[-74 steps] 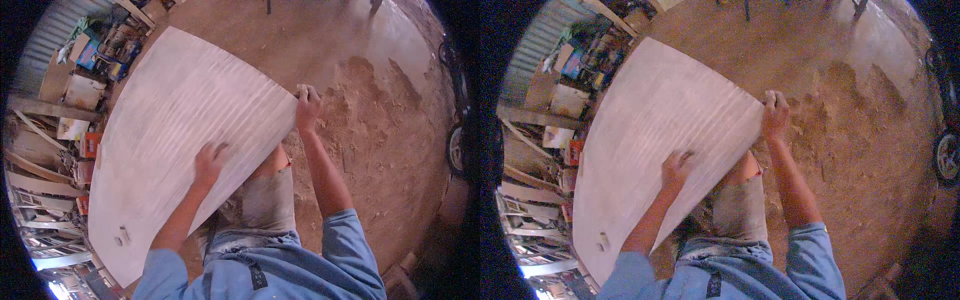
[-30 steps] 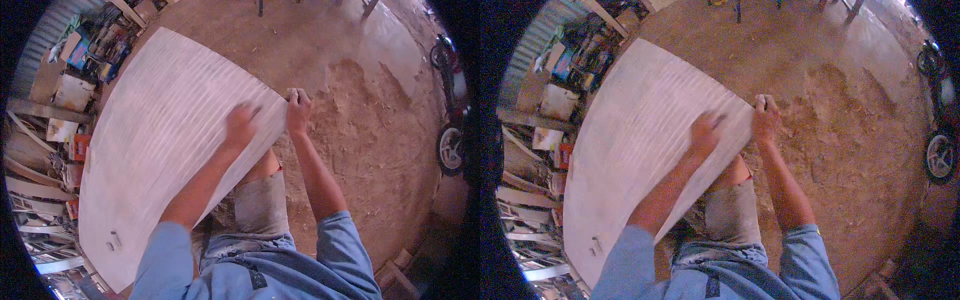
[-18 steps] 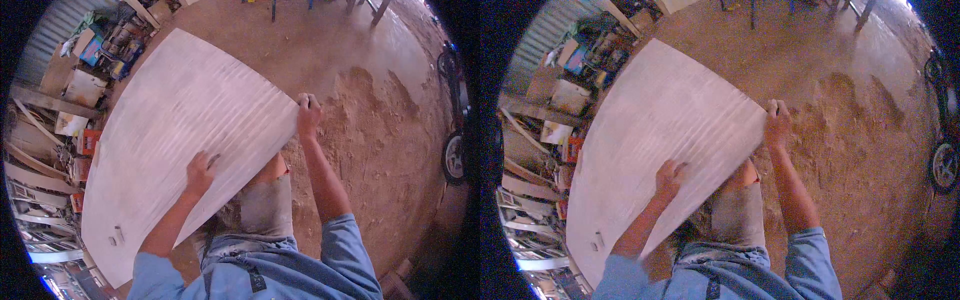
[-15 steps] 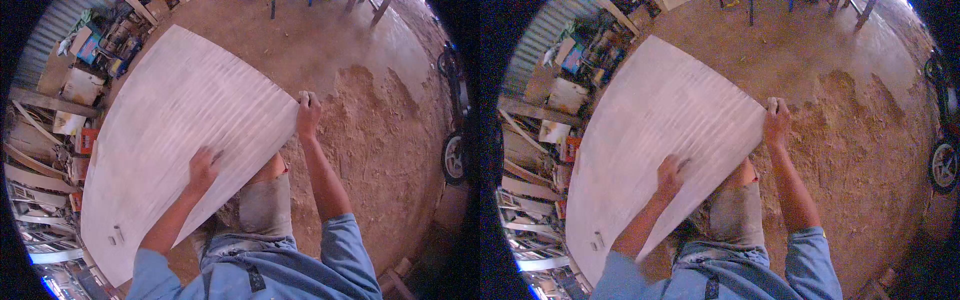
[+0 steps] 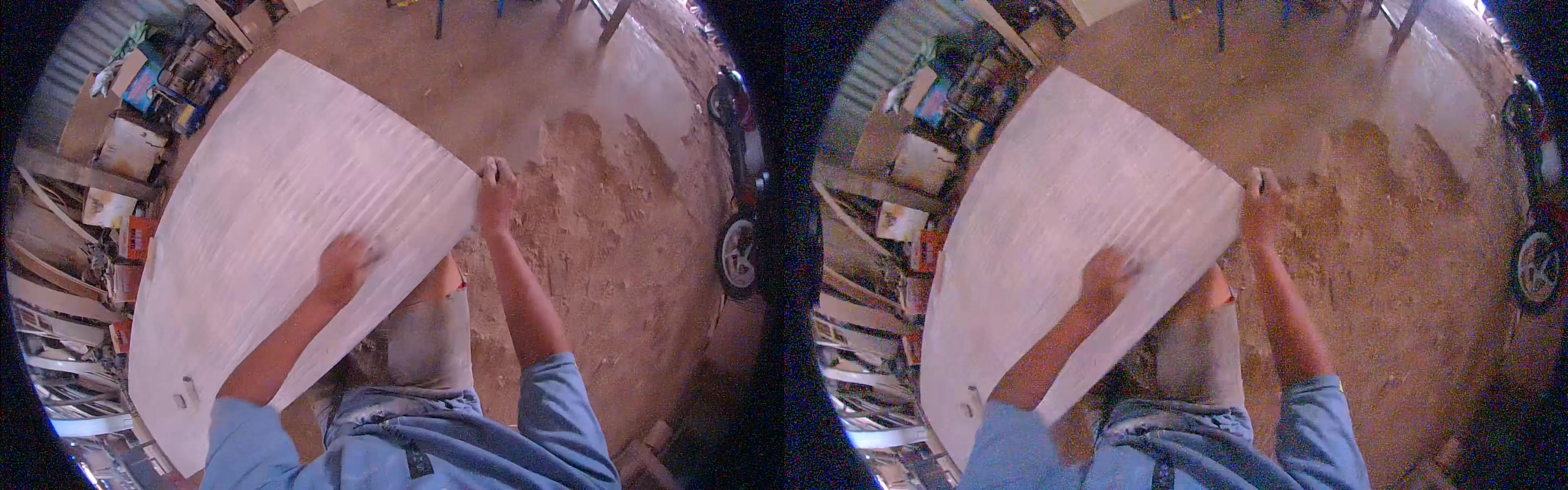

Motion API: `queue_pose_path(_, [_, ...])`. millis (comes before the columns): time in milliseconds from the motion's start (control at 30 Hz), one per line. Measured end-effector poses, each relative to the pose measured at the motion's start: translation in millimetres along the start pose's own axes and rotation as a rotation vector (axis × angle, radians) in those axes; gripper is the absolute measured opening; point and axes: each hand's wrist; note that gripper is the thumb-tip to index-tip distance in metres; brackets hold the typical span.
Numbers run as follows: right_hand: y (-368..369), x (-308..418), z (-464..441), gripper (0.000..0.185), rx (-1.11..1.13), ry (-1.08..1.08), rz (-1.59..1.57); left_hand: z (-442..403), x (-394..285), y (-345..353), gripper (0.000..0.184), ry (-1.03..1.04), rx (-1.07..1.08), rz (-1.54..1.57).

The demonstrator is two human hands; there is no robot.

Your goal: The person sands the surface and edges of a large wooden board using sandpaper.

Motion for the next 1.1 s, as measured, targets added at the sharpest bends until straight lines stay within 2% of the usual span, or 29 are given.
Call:
queue_pose_path(67, [-1,3,-1,0.021,-0.016,0.055,-0.211,19,3,1,0.031,-0.084,0.079,0.026])
queue_pose_path(133, [2,-3,0,0.021,-0.020,0.081,-0.214,13,-1,3,0.032,-0.039,-0.127,0.126])
queue_pose_path(200, [10,-8,-4,0.021,-0.043,0.099,-0.217,-38,1,38,0.033,0.158,-0.244,0.052])
queue_pose_path(233, [12,-12,-3,0.021,-0.073,0.021,-0.144,-78,-6,51,0.041,0.050,-0.094,0.114])
queue_pose_path(267, [11,-14,0,0.021,-0.096,-0.059,-0.069,-122,-26,54,0.042,0.069,-0.126,0.183])
queue_pose_path(300, [9,-11,1,0.021,-0.095,-0.069,-0.064,-157,-25,92,0.040,0.127,-0.405,0.179])
queue_pose_path(367, [5,-1,1,0.021,-0.038,0.046,0.033,-195,-53,67,0.037,-0.013,-0.114,0.161])
queue_pose_path(467, [6,-3,0,0.020,0.011,0.055,0.056,-156,-39,53,0.038,-0.069,-0.126,0.218])
queue_pose_path(500, [4,-1,-3,0.020,0.011,0.052,0.049,-116,-12,72,0.043,0.169,-0.397,0.160])
queue_pose_path(533, [3,-2,-2,0.020,0.015,0.026,-0.024,-73,3,60,0.046,0.155,-0.244,0.031])
queue_pose_path(567, [2,-2,1,0.020,0.017,0.005,-0.094,-30,5,26,0.041,0.153,-0.129,-0.010])
queue_pose_path(600, [0,2,2,0.020,0.023,0.023,-0.092,3,7,5,0.038,-0.151,0.014,0.135])
queue_pose_path(667, [-4,11,1,0.019,-0.022,-0.002,-0.054,55,20,-14,0.036,-0.122,0.008,0.117])
queue_pose_path(767, [0,10,0,0.020,0.019,0.126,-0.200,30,21,9,0.036,-0.049,-0.061,0.066])
queue_pose_path(800, [1,9,-1,0.020,0.017,0.123,-0.199,-5,12,27,0.036,0.043,-0.099,0.027])
queue_pose_path(833, [2,6,-2,0.019,0.024,0.106,-0.154,-50,3,45,0.035,0.038,-0.104,0.107])
queue_pose_path(867, [2,4,-1,0.019,0.031,0.087,-0.108,-100,-11,65,0.035,0.135,-0.415,0.180])
queue_pose_path(900, [1,2,0,0.019,0.027,0.078,-0.103,-145,-30,68,0.033,0.039,-0.284,0.243])
queue_pose_path(933, [1,2,-1,0.019,0.030,0.064,-0.051,-173,-51,60,0.031,0.104,-0.416,0.246])
queue_pose_path(967, [1,7,-3,0.018,0.035,0.052,-0.002,-183,-56,61,0.031,0.106,-0.430,0.248])
queue_pose_path(1033, [-2,13,-1,0.018,0.051,0.069,-0.037,-190,-51,66,0.030,0.030,-0.286,0.296])
queue_pose_path(1100, [2,6,-5,0.018,0.071,0.101,-0.078,-137,-33,56,0.031,0.084,-0.319,0.199])
Point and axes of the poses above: each hand's wrist, its own z-axis away from the middle knuckle, its own y-axis out of the palm, x = y × z, and after that the axes turned 5 degrees about -x, right-handed
